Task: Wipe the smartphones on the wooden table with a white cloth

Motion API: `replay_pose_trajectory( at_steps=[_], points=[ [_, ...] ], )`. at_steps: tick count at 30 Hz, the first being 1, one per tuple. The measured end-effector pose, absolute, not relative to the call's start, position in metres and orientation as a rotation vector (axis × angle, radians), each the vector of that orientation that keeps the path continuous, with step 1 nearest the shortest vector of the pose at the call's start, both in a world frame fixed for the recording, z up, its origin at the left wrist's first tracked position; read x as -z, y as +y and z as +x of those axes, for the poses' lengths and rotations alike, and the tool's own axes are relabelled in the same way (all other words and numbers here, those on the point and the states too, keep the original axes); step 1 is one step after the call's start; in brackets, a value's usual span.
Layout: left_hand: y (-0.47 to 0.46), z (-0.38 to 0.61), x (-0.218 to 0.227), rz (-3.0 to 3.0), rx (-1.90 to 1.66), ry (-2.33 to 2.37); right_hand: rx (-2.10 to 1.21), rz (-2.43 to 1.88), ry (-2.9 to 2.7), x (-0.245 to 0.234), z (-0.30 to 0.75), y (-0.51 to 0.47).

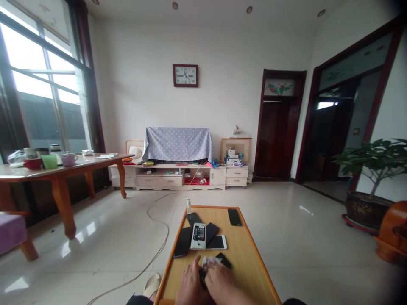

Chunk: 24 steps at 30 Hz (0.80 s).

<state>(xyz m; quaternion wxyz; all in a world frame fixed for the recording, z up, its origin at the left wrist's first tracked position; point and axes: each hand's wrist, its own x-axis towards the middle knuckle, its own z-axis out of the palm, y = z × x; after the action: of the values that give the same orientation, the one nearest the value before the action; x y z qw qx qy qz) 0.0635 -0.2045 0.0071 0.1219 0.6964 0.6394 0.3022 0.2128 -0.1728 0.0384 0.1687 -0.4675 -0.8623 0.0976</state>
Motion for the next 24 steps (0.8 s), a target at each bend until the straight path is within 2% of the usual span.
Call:
replay_pose_trajectory(
  at_steps=[6,11,13,18,24],
  points=[
    [-0.210,0.069,-0.012,2.002,-0.888,1.914,-0.292,-1.589,-2.251,-0.036,0.227,-0.159],
    [-0.212,0.066,-0.013,1.995,-0.900,1.875,-0.448,-1.345,-2.426,-0.027,0.211,-0.176],
    [-0.213,0.066,-0.013,1.990,-0.899,1.889,-0.430,-1.329,-2.437,-0.033,0.215,-0.173],
    [-0.214,0.066,-0.012,1.987,-0.853,1.908,-0.291,-1.619,-2.322,-0.040,0.222,-0.160],
    [-0.216,0.063,-0.013,1.961,-0.864,1.882,-0.497,-1.295,-2.446,-0.030,0.203,-0.182]
  ],
)
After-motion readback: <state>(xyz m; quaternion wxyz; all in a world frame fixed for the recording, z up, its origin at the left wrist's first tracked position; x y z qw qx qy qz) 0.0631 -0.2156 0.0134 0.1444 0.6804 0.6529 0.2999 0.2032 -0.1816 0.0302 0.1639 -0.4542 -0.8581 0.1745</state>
